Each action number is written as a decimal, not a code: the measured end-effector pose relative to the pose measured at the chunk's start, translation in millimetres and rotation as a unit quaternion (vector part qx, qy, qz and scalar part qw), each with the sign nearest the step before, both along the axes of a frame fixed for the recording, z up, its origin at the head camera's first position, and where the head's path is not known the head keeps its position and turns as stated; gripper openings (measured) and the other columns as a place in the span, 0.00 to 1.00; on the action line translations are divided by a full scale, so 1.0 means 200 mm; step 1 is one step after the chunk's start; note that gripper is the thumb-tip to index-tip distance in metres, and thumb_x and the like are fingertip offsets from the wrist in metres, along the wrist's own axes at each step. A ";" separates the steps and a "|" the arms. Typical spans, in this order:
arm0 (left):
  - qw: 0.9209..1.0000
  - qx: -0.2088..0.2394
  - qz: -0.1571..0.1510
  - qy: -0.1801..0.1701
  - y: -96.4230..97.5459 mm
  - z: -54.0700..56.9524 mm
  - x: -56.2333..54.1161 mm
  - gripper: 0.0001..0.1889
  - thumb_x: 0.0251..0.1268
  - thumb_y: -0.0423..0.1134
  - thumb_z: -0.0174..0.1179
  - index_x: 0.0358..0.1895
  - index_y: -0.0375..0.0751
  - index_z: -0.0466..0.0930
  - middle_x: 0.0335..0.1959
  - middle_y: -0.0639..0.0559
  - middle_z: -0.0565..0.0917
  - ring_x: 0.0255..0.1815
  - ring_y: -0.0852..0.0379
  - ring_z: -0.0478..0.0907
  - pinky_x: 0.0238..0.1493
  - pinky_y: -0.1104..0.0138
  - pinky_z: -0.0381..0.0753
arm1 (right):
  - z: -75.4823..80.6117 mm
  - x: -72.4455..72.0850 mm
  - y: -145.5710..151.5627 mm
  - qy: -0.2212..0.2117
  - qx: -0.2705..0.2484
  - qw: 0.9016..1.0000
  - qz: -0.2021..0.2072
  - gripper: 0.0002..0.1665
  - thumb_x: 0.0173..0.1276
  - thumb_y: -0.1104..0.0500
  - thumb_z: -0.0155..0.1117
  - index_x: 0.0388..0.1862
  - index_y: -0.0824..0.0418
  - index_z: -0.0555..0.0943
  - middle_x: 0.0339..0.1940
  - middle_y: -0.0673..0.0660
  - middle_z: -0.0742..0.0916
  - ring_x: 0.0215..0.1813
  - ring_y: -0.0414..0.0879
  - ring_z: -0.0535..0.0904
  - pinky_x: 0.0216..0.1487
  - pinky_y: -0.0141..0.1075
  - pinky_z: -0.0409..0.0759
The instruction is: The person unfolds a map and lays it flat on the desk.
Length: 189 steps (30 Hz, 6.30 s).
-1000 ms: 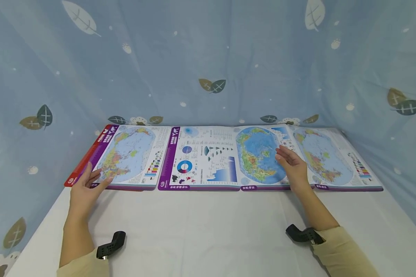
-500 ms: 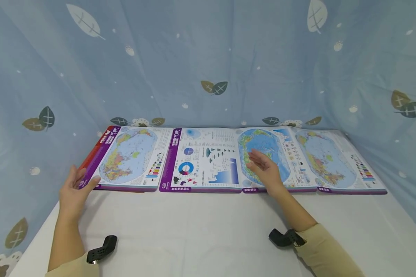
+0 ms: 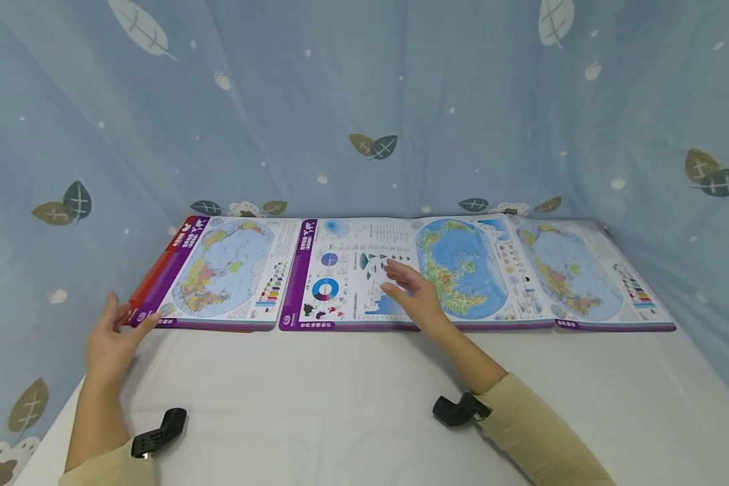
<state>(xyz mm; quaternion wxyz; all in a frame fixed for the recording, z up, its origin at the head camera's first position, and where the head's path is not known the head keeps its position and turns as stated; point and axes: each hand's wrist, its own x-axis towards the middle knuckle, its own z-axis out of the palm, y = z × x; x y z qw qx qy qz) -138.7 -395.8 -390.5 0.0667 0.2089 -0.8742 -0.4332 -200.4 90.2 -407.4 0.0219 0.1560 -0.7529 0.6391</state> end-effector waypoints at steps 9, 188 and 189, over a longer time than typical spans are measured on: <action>1.000 -0.005 0.010 -0.002 -0.08 -0.06 0.00 0.49 0.65 0.55 0.55 0.74 0.56 0.25 0.75 0.35 0.46 0.75 0.34 0.38 0.69 0.37 0.41 | -0.02 -0.01 -0.26 -0.023 0.013 0.999 0.025 0.31 0.69 0.50 0.60 0.68 0.60 0.68 0.64 0.57 0.77 0.65 0.49 0.71 0.69 0.45 0.66; 0.925 0.335 -0.168 0.067 0.47 -0.04 -0.14 0.37 0.66 0.42 0.58 0.75 0.53 0.49 0.77 0.41 0.37 0.43 0.68 0.81 0.41 0.70 0.83 | 0.07 -0.03 -0.42 -0.080 0.126 0.989 -0.014 0.33 0.61 0.48 0.68 0.65 0.46 0.73 0.66 0.55 0.75 0.11 0.38 0.55 0.14 0.26 0.61; 0.925 0.331 -0.171 0.070 0.48 -0.04 -0.14 0.37 0.66 0.42 0.58 0.75 0.53 0.48 0.76 0.39 0.38 0.43 0.68 0.81 0.41 0.70 0.83 | 0.07 -0.03 -0.40 -0.080 0.126 0.989 -0.016 0.32 0.61 0.48 0.68 0.65 0.46 0.73 0.66 0.55 0.74 0.11 0.37 0.53 0.14 0.26 0.60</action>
